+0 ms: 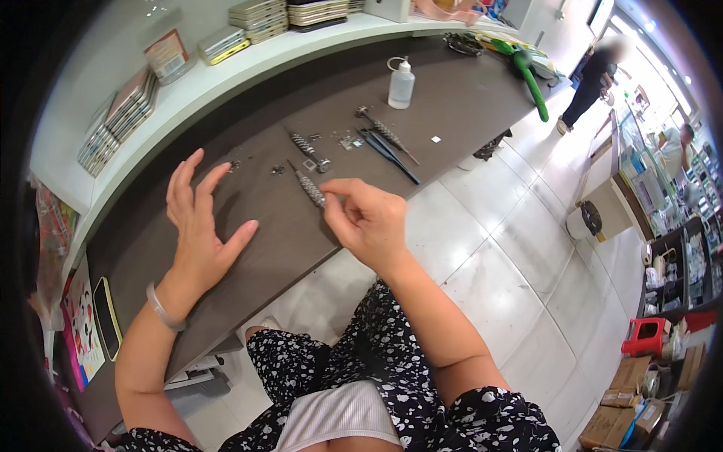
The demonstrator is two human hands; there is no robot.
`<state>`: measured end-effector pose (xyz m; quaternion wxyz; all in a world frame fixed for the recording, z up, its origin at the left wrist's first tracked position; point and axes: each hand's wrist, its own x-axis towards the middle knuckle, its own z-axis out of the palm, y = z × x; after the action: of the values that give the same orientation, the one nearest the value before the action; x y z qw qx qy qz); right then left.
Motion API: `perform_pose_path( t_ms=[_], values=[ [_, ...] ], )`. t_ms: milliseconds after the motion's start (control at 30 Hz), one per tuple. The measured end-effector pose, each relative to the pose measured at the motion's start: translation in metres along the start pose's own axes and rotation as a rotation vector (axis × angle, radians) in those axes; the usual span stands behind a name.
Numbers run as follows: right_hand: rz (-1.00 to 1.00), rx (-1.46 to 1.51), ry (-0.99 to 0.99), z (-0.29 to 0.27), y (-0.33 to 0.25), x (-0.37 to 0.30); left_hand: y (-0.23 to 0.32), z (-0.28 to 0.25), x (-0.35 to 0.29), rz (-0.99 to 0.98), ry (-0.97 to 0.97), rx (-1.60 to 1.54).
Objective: The person disassembles a white smartphone using a screwdriver and tweezers, removes the back cover to expose internal components, and consults a handwritten notebook. The person then reassembles the phone and closes it.
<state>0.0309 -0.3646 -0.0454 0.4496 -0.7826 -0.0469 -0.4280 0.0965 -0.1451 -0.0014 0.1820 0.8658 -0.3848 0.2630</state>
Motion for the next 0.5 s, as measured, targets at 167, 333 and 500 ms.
perform_pose_path(
  t_ms=[167,333,500],
  values=[
    [-0.101,-0.055,-0.033,-0.003,0.001,0.004,0.0,0.002,0.002,-0.006,-0.007,0.022],
    [0.036,-0.018,-0.044,-0.001,0.002,-0.002,-0.001,-0.002,-0.002,0.009,-0.032,0.055],
    [-0.056,-0.042,-0.032,-0.003,0.002,-0.005,-0.005,-0.004,-0.004,0.003,-0.047,0.002]
  ],
)
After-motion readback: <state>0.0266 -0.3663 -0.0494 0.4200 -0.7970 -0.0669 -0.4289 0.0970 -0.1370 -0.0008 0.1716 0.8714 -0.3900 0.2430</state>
